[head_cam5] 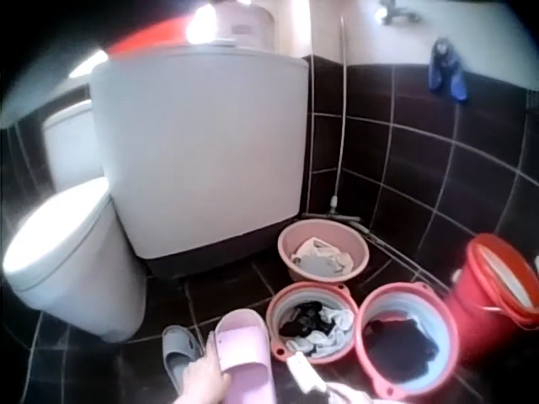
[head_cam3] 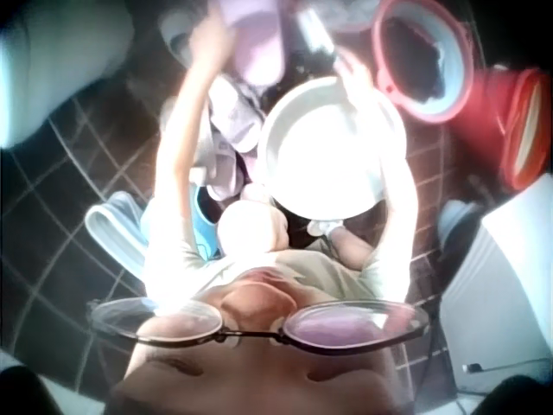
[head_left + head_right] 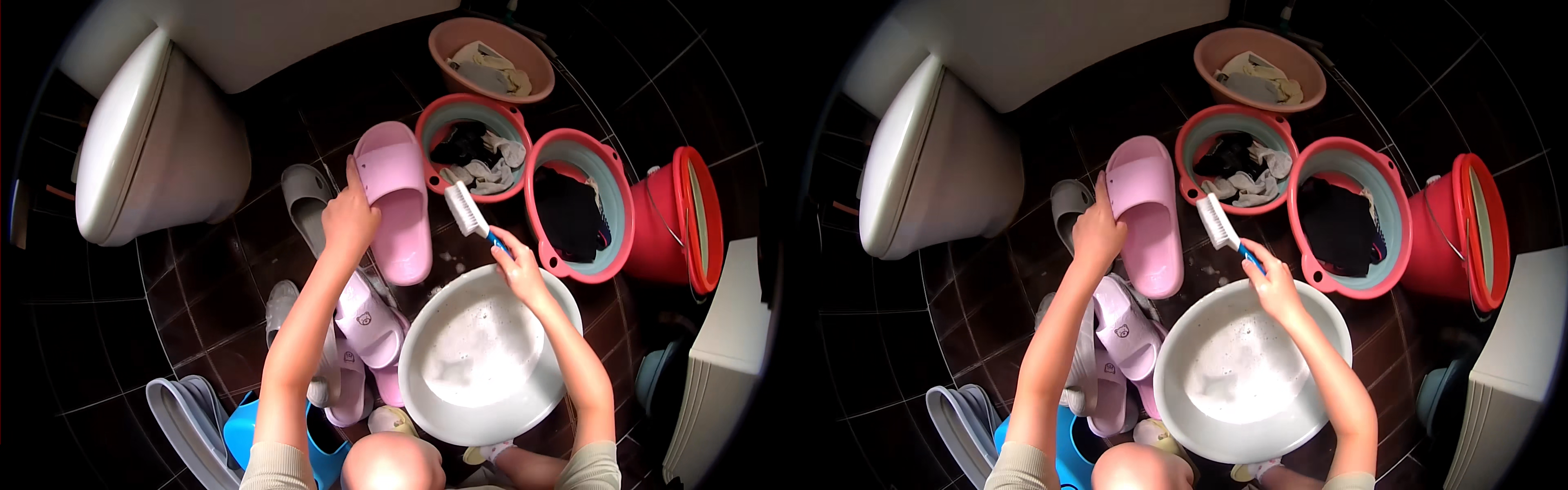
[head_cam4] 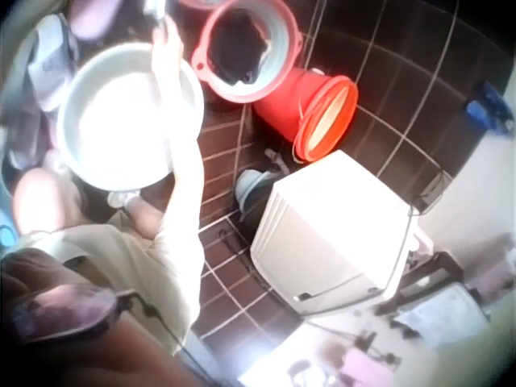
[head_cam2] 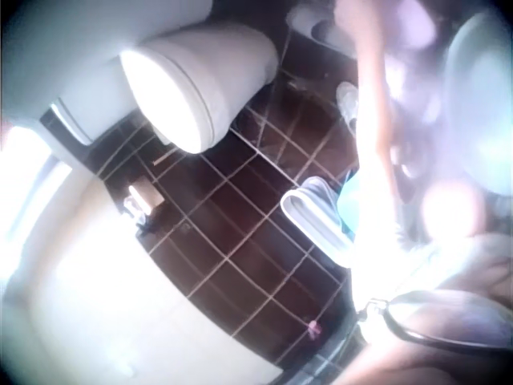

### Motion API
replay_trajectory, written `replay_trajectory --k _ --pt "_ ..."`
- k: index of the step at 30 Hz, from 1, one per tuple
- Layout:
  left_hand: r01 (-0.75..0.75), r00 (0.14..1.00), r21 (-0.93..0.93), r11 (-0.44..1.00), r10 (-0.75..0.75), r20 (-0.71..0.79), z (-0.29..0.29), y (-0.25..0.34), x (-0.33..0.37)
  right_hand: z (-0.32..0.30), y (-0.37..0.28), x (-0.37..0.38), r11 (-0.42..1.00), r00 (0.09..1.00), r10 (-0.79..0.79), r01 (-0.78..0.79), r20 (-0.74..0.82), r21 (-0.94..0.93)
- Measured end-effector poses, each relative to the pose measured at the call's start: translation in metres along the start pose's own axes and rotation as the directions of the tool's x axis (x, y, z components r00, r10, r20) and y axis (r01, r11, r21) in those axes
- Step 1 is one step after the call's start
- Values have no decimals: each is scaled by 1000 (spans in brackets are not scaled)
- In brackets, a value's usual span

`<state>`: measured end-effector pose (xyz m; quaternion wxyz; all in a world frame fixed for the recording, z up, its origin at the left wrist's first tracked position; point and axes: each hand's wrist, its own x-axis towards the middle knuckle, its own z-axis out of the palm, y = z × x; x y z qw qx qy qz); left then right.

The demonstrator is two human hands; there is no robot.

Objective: The person cleans slippers by scrubbing them with a handheld brush inside a basin of soapy water.

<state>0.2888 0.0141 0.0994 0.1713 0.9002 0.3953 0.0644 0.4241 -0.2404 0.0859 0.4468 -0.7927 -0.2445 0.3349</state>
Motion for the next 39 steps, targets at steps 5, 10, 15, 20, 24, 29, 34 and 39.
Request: replay_trajectory --k 5,10,15,20,24,29,34,39 --pt "-130 985 -78 988 138 104 -26 58 -43 -28 0 -29 990 998 62 -65 30 128" --pt "-328 921 -169 929 355 162 -4 92 -100 -63 11 -79 963 984 155 -170 85 211" --pt "-346 867 -275 897 418 271 14 119 -136 -105 40 -125 975 978 207 -208 -14 -77" --pt "-300 850 -312 902 401 341 41 110 -175 -115 44 -159 914 986 140 -164 -91 -371" --pt "-217 821 -248 944 313 477 65 93 -203 -108 69 -181 894 987 144 -160 -70 -418" --pt "-219 817 -115 969 247 522 101 70 -227 -81 101 -186 852 970 235 -172 67 -494" --pt "-190 868 -115 975 222 444 127 72 -242 -34 172 -169 900 976 209 -217 -64 -379" --pt "-233 891 -95 968 251 379 139 67 -253 6 214 -164 885 962 271 -255 -15 -390"
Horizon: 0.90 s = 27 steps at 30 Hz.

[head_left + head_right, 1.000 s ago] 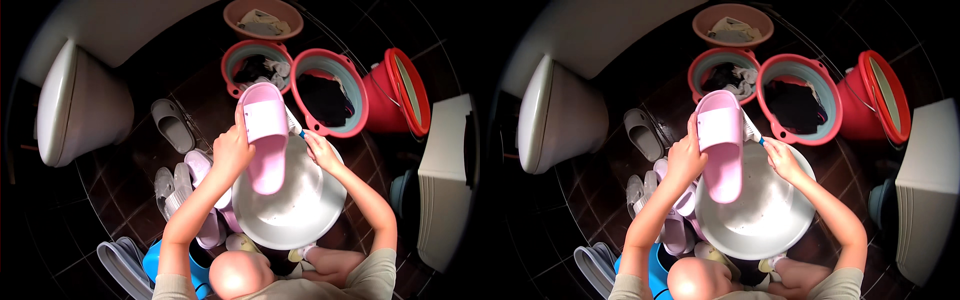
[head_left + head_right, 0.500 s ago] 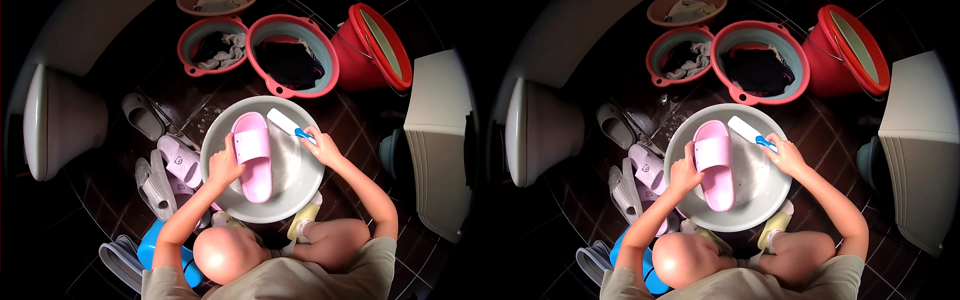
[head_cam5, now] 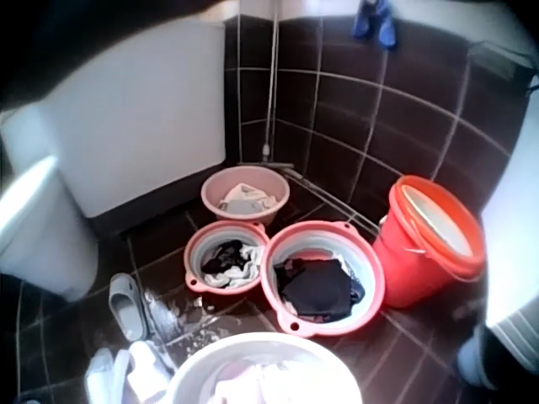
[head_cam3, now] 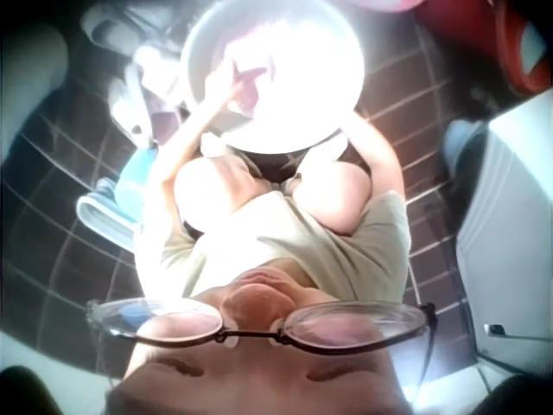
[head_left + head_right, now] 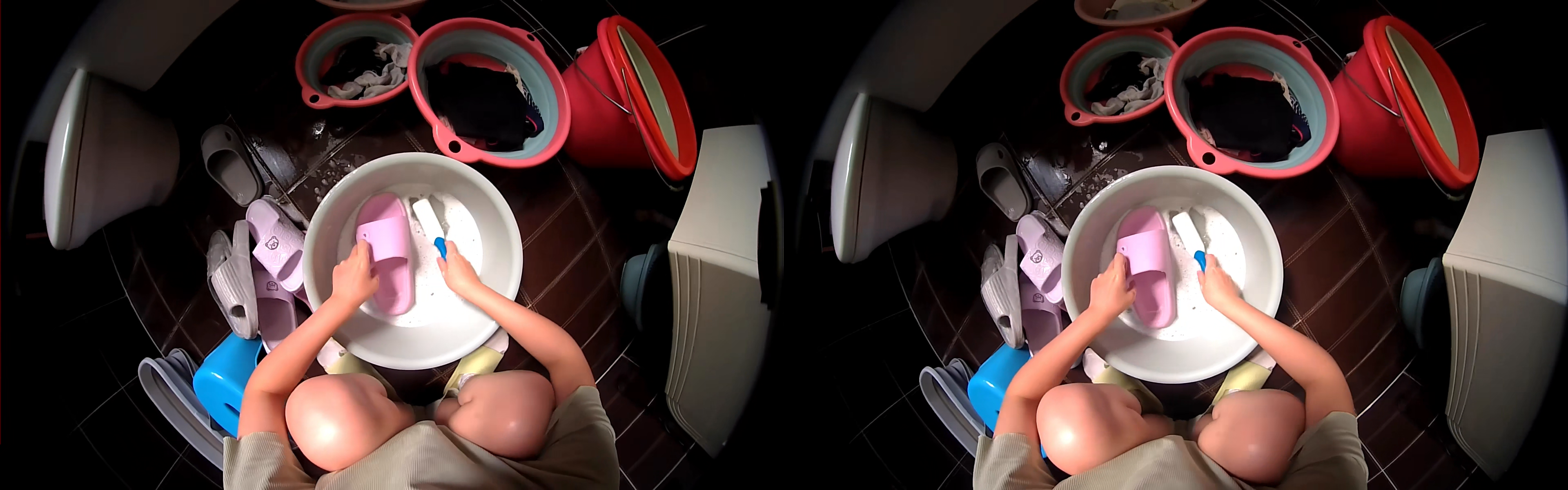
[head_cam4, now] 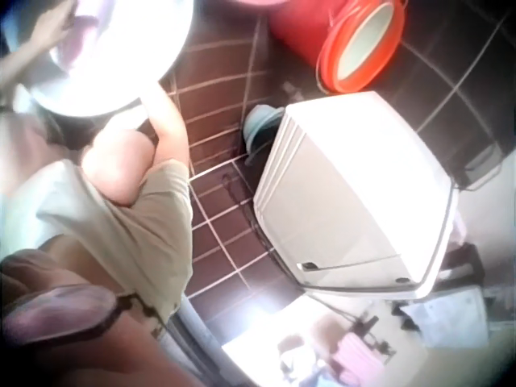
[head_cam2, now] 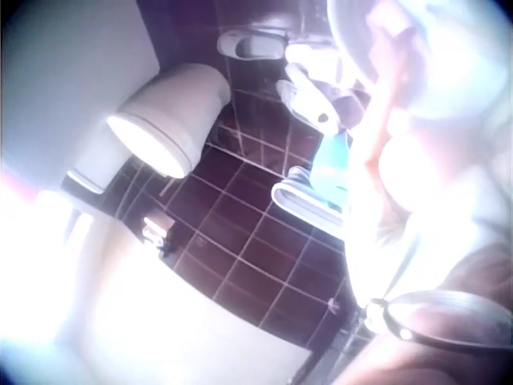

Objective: The person cleans slippers by scrubbing them with a handheld brush inside a basin of soapy water.

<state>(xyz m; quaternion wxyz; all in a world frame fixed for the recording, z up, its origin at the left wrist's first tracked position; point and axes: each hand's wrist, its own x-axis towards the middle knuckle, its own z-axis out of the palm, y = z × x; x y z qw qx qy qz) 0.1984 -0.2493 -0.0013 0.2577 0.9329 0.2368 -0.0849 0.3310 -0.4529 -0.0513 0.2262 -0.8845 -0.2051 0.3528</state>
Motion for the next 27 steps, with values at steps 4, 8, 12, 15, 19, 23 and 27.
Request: replay_trajectory --k 4,8,12,15,19,23,27 --pt "88 982 -61 994 -76 171 -8 17 4 -3 7 13 999 998 8 -11 60 52" --pt "80 953 -102 992 -46 300 0 24 -15 -25 -7 21 991 979 -28 2 201 132" --pt "114 976 -190 975 -75 203 -2 33 -25 -52 -10 30 967 975 -78 24 208 252" --pt "278 952 -153 948 -250 178 -2 31 -22 -52 -4 44 969 966 -124 68 228 238" --pt "426 893 -584 691 -423 150 26 50 -35 -52 -3 61 923 908 6 -166 419 348" --pt "400 628 -861 -314 -590 507 61 82 -35 -68 -17 63 897 901 9 -199 433 396" --pt "317 552 -820 -476 -611 568 85 138 -19 -85 -12 65 952 924 -64 -58 378 301"
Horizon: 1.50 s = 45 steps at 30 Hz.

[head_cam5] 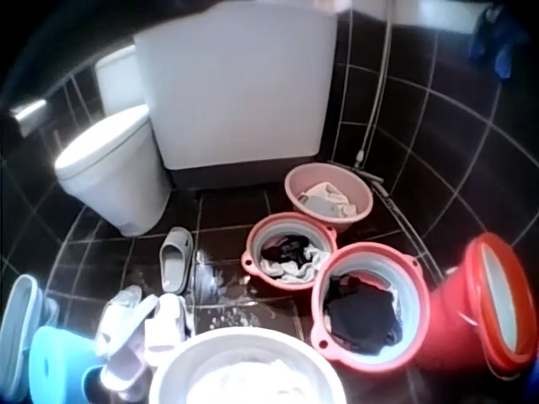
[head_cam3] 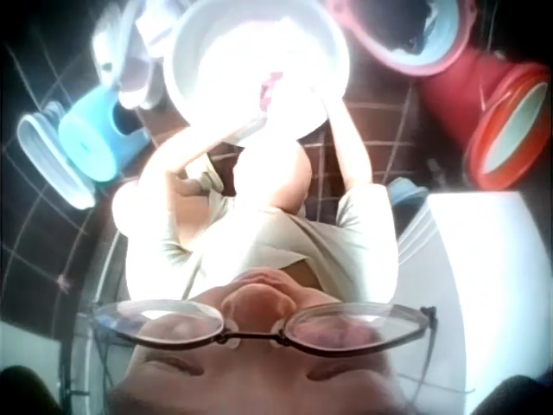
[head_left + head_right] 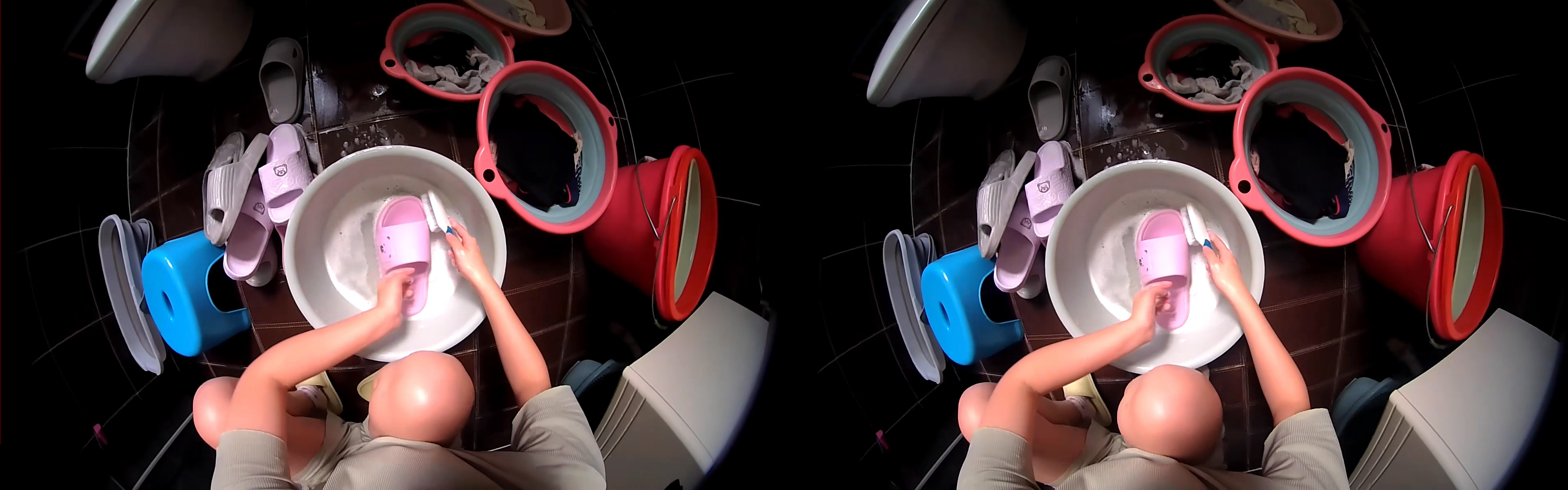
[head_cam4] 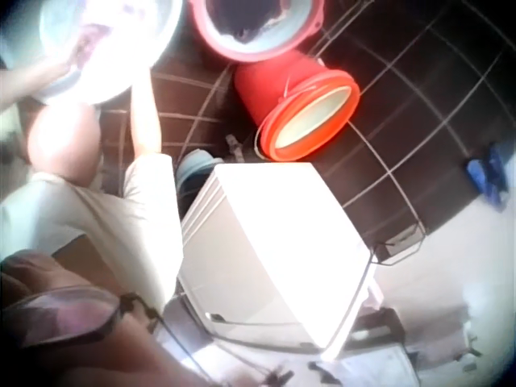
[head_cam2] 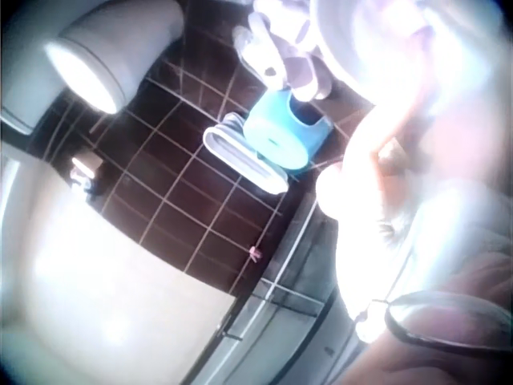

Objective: The person cleans slippers by scrubbing them with a handheld brush inside a basin of soapy water.

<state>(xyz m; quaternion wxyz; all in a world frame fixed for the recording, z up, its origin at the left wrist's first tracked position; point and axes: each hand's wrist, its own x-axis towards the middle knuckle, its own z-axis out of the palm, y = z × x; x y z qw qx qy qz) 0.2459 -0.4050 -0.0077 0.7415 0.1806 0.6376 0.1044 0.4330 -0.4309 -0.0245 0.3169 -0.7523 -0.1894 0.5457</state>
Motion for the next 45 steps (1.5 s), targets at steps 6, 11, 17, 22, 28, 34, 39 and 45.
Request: replay_trajectory --k 6,11,17,22,28,34,39,45 --pt "-78 995 -408 910 48 -85 23 6 31 14 9 1 886 919 -367 299 -142 -353" --pt "131 989 -785 605 -20 149 11 54 37 21 -5 -20 776 995 -98 79 4 -626" --pt "121 925 -849 514 252 284 1 70 62 34 -16 -23 921 897 -346 269 -273 -282" --pt "225 899 -736 638 156 410 -4 52 82 51 -62 -38 907 885 -419 399 -202 -137" --pt "210 911 -748 630 153 384 -1 46 48 88 -54 -107 807 919 -379 270 -110 -525" --pt "-5 878 -657 754 318 358 8 31 22 70 -74 -100 842 917 -347 212 -198 -495" --pt "-183 808 -631 754 481 340 6 37 12 94 -48 -137 727 814 -573 453 -95 -516" --pt "-168 823 -588 791 441 358 21 35 2 72 -62 -132 816 877 -427 269 -219 -511"
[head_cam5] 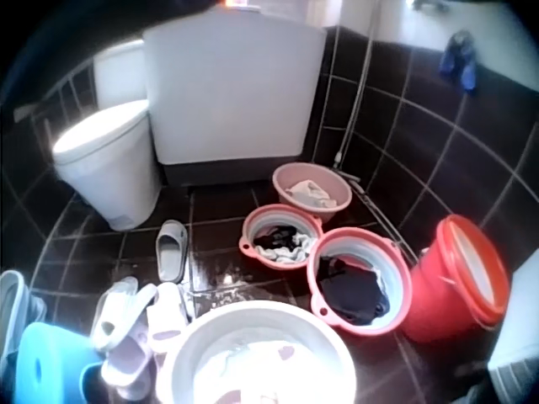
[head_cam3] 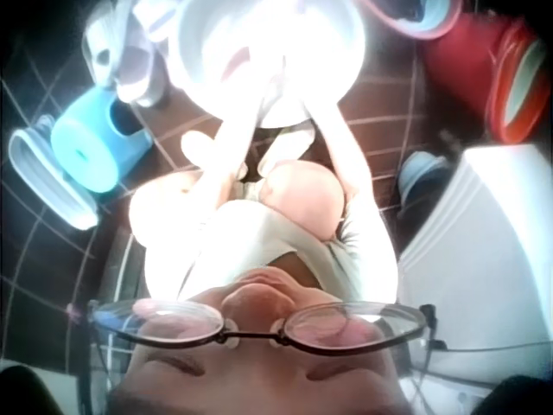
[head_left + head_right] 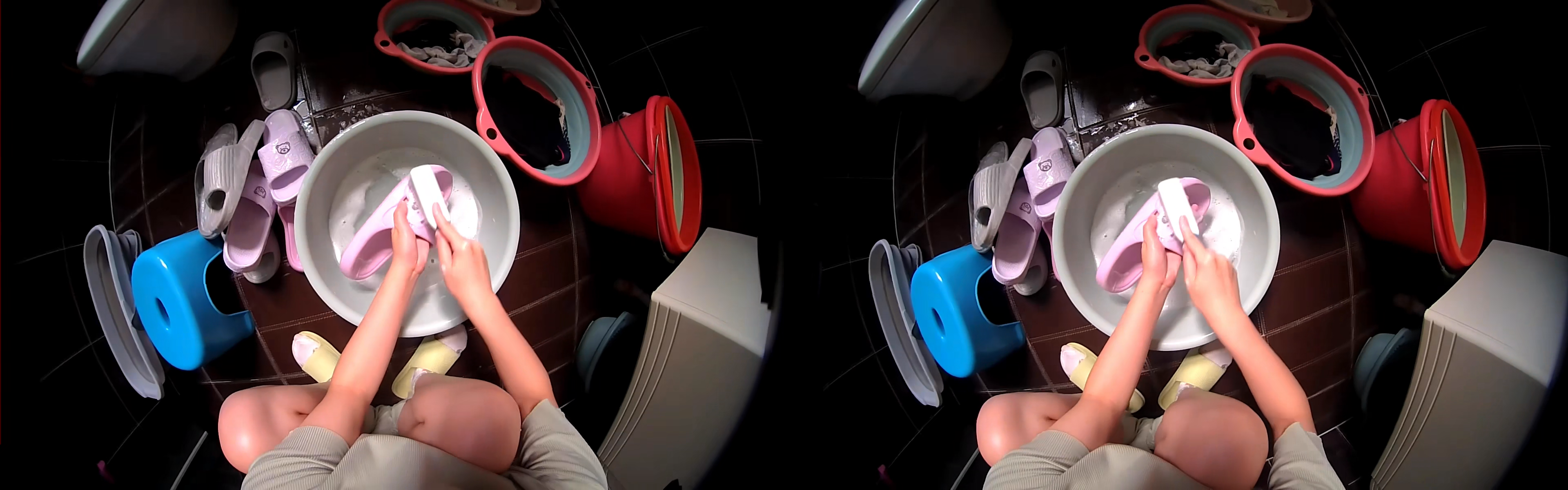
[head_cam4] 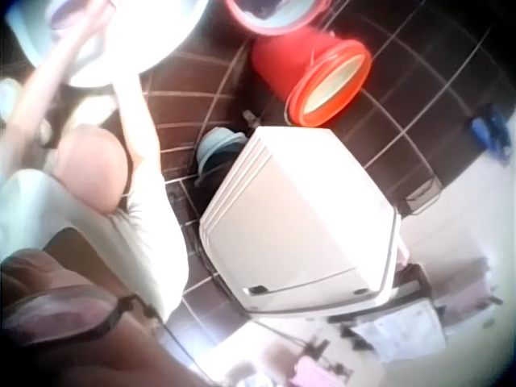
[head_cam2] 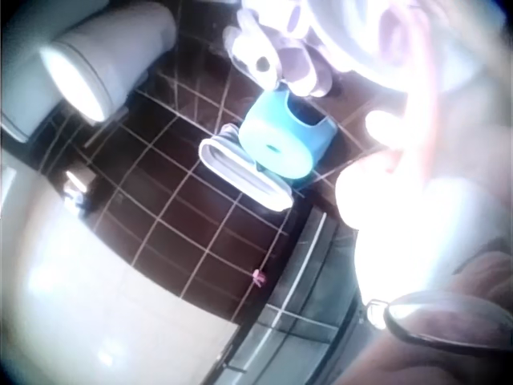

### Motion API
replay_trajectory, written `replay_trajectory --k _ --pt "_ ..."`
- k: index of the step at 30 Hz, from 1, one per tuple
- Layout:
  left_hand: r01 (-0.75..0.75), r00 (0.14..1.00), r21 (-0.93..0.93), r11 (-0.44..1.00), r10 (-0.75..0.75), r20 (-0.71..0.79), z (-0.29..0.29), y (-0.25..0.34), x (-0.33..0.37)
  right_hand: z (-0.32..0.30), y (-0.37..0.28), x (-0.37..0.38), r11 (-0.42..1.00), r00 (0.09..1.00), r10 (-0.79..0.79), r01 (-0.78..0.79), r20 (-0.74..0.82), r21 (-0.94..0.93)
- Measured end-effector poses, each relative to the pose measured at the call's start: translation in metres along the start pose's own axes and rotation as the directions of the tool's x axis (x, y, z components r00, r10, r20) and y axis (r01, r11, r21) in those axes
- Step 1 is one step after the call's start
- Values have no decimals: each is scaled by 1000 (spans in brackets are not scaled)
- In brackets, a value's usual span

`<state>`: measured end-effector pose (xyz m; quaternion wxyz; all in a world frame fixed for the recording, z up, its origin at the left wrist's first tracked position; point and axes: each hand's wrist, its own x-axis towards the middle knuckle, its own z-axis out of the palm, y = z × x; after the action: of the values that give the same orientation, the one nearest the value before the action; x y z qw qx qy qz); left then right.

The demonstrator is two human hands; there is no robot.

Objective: The person cleans slippers by scrubbing them with a handheld brush inside a basin of soapy water.

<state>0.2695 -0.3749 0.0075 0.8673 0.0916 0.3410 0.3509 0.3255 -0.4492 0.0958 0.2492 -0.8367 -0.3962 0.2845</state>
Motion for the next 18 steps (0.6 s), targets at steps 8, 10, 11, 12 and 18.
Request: replay_trajectory --k 8,10,11,12,18 --pt "8 999 -57 998 -5 39 11 11 -13 -8 -7 -3 999 998 53 -53 18 -3" --pt "-57 997 -96 994 61 41 8 18 -7 11 0 -28 986 986 -164 164 -1 9" --pt "-65 997 -94 993 69 39 5 17 -8 12 6 -26 985 985 -170 170 1 13" --pt "-46 998 -85 995 50 38 5 12 -11 5 6 -19 990 990 -143 143 5 -1" --pt "-76 997 -73 994 79 27 8 21 -7 8 0 -27 993 993 -117 118 30 -28"
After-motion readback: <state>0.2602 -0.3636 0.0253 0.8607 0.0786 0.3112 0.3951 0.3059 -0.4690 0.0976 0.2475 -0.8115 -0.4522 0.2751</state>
